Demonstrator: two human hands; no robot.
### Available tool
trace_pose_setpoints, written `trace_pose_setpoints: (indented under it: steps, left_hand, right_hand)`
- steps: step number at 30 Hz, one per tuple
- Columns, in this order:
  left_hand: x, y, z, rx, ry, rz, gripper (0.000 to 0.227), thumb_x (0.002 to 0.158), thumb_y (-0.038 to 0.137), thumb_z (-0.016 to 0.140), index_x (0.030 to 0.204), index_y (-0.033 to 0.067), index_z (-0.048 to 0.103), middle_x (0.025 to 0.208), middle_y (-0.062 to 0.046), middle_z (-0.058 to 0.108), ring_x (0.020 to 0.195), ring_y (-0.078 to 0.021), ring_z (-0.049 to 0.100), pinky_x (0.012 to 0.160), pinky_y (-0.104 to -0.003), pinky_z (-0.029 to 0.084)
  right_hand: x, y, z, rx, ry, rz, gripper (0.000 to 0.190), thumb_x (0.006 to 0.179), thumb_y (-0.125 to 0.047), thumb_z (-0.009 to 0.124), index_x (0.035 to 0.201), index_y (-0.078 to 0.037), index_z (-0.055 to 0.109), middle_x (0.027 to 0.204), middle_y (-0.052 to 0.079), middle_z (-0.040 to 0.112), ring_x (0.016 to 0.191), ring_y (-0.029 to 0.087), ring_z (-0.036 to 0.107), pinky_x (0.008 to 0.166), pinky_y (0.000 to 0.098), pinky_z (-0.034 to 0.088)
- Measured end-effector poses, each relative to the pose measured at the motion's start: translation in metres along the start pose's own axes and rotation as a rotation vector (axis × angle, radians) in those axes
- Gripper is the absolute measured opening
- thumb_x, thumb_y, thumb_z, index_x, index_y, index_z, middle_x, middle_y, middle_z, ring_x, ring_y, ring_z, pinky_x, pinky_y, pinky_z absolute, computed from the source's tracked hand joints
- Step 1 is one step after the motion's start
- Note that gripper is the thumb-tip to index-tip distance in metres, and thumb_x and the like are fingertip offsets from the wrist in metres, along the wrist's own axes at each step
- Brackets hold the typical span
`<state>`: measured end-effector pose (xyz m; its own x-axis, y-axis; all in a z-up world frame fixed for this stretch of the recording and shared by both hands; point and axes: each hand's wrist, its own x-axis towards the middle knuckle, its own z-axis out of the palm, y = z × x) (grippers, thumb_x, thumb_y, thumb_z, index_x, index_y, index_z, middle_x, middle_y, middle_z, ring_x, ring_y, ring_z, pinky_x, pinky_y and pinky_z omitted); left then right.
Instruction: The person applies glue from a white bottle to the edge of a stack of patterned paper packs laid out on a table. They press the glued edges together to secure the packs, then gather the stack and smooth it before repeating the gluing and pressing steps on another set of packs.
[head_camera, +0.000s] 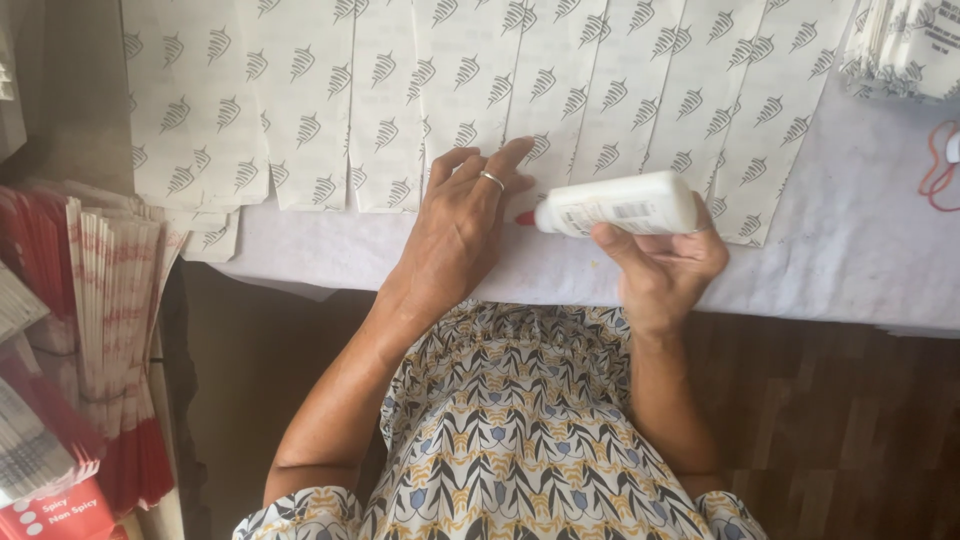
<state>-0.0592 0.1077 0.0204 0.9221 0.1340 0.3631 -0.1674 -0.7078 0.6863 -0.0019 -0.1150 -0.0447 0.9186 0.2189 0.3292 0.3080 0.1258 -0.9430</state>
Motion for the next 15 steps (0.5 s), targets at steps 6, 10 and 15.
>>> trace_pose_setpoints:
  steps: [6,10,15]
  left_hand:
    - [-0.003,-0.004,-0.008,-0.039,0.001,0.021,0.038,0.095,-0.008,0.062,0.132,-0.0012,0.062,0.087,-0.014,0.077,0.087,-0.026,0.072,0.102,-0.044,0.048]
    - [-0.011,-0.023,-0.03,0.0,-0.035,0.117,0.049,0.099,-0.014,0.065,0.141,0.0016,0.046,0.109,-0.014,0.077,0.099,-0.0271,0.058,0.091,-0.038,0.048]
    - [-0.018,-0.032,-0.057,0.1,-0.075,0.09,0.069,0.092,-0.014,0.076,0.147,0.0031,0.038,0.106,-0.01,0.075,0.096,-0.0257,0.059,0.103,-0.044,0.045]
  right_hand:
    - [0.002,-0.014,-0.03,-0.049,0.106,-0.003,0.052,0.081,0.005,0.08,0.129,-0.004,0.06,0.127,0.022,0.067,0.126,0.031,0.063,0.116,0.0513,0.051]
    - [0.008,-0.031,-0.013,0.078,0.28,0.072,0.04,0.077,-0.003,0.089,0.111,0.003,0.069,0.106,0.015,0.074,0.099,0.026,0.073,0.087,0.0456,0.066]
    - [0.017,-0.035,0.031,0.115,0.131,0.039,0.037,0.081,0.003,0.086,0.114,0.001,0.069,0.108,0.015,0.074,0.099,0.028,0.074,0.089,0.0443,0.068]
